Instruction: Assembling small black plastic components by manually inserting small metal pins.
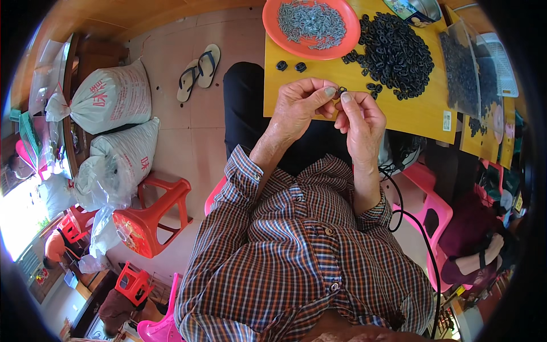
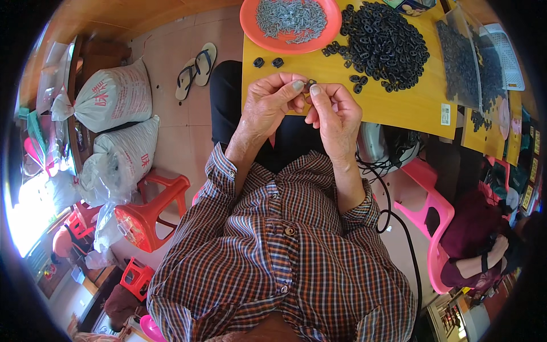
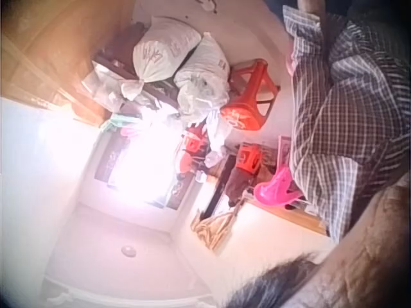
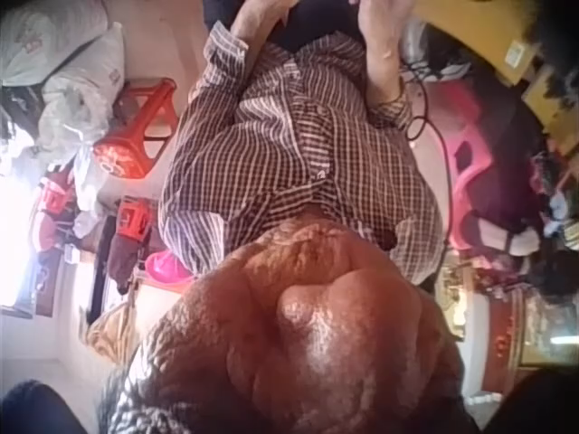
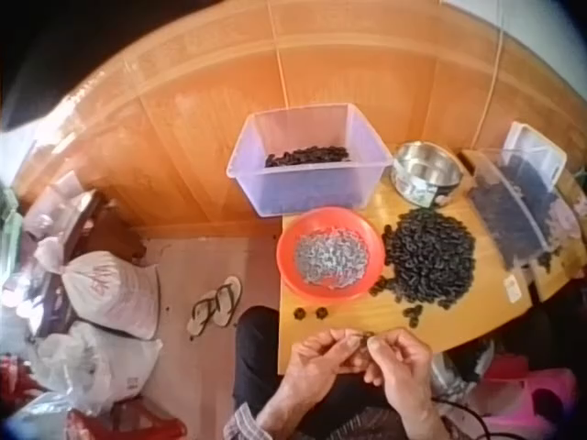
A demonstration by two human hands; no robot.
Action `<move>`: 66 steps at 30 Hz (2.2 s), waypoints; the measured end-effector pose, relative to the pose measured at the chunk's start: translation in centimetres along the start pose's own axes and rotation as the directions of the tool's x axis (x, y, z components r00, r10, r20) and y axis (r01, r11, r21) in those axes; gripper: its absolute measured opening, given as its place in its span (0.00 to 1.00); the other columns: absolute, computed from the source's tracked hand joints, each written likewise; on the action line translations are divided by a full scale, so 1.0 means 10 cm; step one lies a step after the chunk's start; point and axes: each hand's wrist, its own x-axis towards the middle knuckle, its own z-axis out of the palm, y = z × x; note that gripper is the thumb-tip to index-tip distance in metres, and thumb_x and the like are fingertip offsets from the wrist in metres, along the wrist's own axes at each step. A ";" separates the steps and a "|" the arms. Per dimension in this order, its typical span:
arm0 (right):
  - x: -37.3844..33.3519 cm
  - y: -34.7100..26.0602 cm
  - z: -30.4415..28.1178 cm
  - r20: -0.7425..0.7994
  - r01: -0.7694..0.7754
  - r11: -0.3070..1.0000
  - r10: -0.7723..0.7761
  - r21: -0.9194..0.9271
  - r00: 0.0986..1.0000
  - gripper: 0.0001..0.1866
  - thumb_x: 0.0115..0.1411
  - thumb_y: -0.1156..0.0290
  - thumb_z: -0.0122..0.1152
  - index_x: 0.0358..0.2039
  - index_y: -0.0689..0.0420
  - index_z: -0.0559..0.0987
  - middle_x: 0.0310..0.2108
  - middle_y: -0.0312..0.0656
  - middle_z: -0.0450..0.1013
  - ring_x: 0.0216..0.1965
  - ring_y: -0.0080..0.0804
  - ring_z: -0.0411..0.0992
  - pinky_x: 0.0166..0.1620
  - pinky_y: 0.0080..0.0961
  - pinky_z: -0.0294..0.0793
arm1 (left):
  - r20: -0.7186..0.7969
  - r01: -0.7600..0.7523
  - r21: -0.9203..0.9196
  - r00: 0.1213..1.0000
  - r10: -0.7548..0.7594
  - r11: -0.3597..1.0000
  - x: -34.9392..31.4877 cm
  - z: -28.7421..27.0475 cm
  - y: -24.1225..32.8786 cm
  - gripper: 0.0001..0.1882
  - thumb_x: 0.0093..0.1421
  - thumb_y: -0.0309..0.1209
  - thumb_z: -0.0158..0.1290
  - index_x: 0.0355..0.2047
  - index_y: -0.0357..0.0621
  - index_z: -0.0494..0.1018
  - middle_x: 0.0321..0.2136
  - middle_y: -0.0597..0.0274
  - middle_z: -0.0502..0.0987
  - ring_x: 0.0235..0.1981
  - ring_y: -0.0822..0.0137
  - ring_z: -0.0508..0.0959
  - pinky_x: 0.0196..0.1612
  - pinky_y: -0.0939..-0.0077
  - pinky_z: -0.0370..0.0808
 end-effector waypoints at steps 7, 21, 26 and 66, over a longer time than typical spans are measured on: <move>-0.02 0.00 0.00 -0.004 0.024 0.999 -0.024 -0.046 1.000 0.08 0.63 0.69 0.57 0.31 0.61 0.75 0.24 0.35 0.73 0.17 0.14 0.65 0.20 0.09 0.59 | -0.001 -0.010 0.068 1.000 0.010 0.998 -0.01 0.00 -0.01 0.07 0.61 0.25 0.53 0.38 0.34 0.75 0.23 0.63 0.77 0.22 0.76 0.76 0.29 0.82 0.77; -0.04 0.01 0.01 0.043 0.277 0.885 -0.282 -0.373 0.958 0.05 0.62 0.74 0.57 0.30 0.62 0.74 0.21 0.32 0.70 0.17 0.14 0.66 0.21 0.10 0.64 | 0.024 -0.106 0.323 0.994 0.104 0.941 -0.04 0.02 0.07 0.06 0.61 0.22 0.52 0.36 0.31 0.75 0.22 0.60 0.77 0.22 0.73 0.77 0.28 0.80 0.77; -0.01 0.05 -0.01 0.084 0.347 0.821 -0.348 -0.454 0.934 0.05 0.61 0.76 0.57 0.29 0.63 0.73 0.20 0.33 0.69 0.17 0.14 0.65 0.21 0.11 0.67 | 0.003 -0.097 0.304 0.995 0.101 0.948 -0.04 -0.01 -0.01 0.06 0.61 0.23 0.52 0.35 0.31 0.75 0.22 0.61 0.77 0.23 0.74 0.77 0.29 0.79 0.79; 0.03 0.11 -0.06 -0.045 0.079 0.978 -0.090 -0.192 0.995 0.07 0.63 0.71 0.55 0.30 0.61 0.73 0.20 0.30 0.68 0.17 0.12 0.61 0.20 0.09 0.59 | -0.101 0.048 0.121 0.994 -0.036 0.991 0.05 0.02 -0.18 0.08 0.62 0.26 0.51 0.35 0.32 0.75 0.23 0.60 0.77 0.23 0.72 0.78 0.30 0.77 0.80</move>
